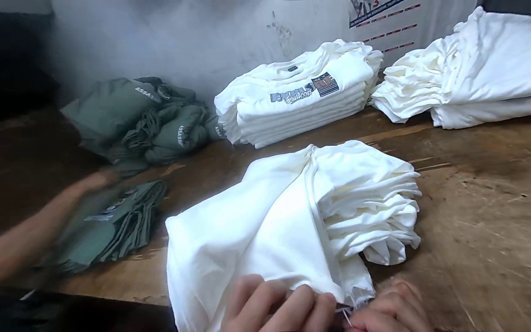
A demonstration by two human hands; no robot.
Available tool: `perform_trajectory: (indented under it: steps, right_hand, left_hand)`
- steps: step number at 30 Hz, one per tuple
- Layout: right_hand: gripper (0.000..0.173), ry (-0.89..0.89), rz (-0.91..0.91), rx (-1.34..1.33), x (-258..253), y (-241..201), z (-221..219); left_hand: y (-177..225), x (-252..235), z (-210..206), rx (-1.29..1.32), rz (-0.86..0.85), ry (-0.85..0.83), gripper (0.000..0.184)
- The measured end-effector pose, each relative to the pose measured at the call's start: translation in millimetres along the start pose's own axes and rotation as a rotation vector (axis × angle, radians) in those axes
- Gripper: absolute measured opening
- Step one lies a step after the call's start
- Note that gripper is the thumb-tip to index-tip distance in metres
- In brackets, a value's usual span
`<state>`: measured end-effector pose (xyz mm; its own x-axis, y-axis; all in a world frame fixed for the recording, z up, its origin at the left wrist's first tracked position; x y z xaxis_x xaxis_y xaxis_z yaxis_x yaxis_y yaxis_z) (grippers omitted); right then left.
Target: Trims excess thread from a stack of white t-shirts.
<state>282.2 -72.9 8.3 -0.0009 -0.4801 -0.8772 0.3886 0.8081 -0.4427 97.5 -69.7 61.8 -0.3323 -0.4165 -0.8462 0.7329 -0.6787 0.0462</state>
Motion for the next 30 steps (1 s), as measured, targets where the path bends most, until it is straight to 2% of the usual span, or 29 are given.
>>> perform_trajectory:
  steps: [5,10,14,17,19,21,23,26,27,29,30]
  right_hand:
    - [0.021,-0.009,-0.080,-0.195,-2.9,8.8,1.7]
    - [0.021,-0.016,-0.056,-0.233,0.2,8.9,-1.9]
    - [0.024,-0.035,-0.151,-0.335,-1.4,15.0,1.6]
    - [0.023,-0.032,-0.203,-0.393,-2.5,16.2,0.0]
    - [0.024,-0.050,-0.145,-0.400,-2.6,15.0,-1.8]
    - [0.026,-0.096,-0.058,-0.356,-3.1,14.6,-0.9]
    - [0.033,-0.133,-0.028,-0.224,-3.8,14.9,2.8]
    - [0.022,-0.114,-0.036,0.097,-9.9,17.2,-0.3]
    - [0.020,-0.099,-0.012,0.148,-12.8,19.1,-4.6]
    - [0.009,-0.076,0.049,0.125,-15.8,22.5,-9.3]
    - [0.009,-0.072,0.072,0.082,-16.8,23.4,-8.2]
  left_hand:
    - [-2.8,6.1,-0.8,-0.002,-0.016,0.019,0.014]
    - [-2.6,4.9,-0.2,-0.039,-0.033,0.023,0.011]
    - [-9.4,7.5,6.0,-0.025,0.011,0.069,0.018]
    - [-10.4,7.8,4.2,-0.018,-0.043,0.021,0.016]
    - [-8.4,7.9,-1.1,-0.068,-0.093,-0.010,0.014]
    - [-7.9,6.6,-3.4,-0.085,-0.109,-0.021,0.013]
    - [-8.6,5.8,-0.4,-0.054,-0.039,-0.005,0.012]
    - [-15.7,2.8,5.5,-0.079,0.206,-0.041,0.035]
    - [-19.4,2.3,6.6,-0.118,0.246,-0.065,0.038]
    - [-27.3,6.5,11.3,-0.156,0.247,-0.051,0.020]
    - [-29.8,11.1,17.9,-0.126,0.238,-0.041,0.015]
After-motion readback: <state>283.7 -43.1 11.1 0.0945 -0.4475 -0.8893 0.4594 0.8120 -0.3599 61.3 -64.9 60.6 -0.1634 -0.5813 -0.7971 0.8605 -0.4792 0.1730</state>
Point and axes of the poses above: each hand's wrist, its own x-axis away from the middle knuckle, its own z-axis out of the back of the hand, y = z × x, the point moved 3 cm from there along -x, towards the middle knuckle, and after that the axes turned 8 degrees about z, right-handed, at the moved point
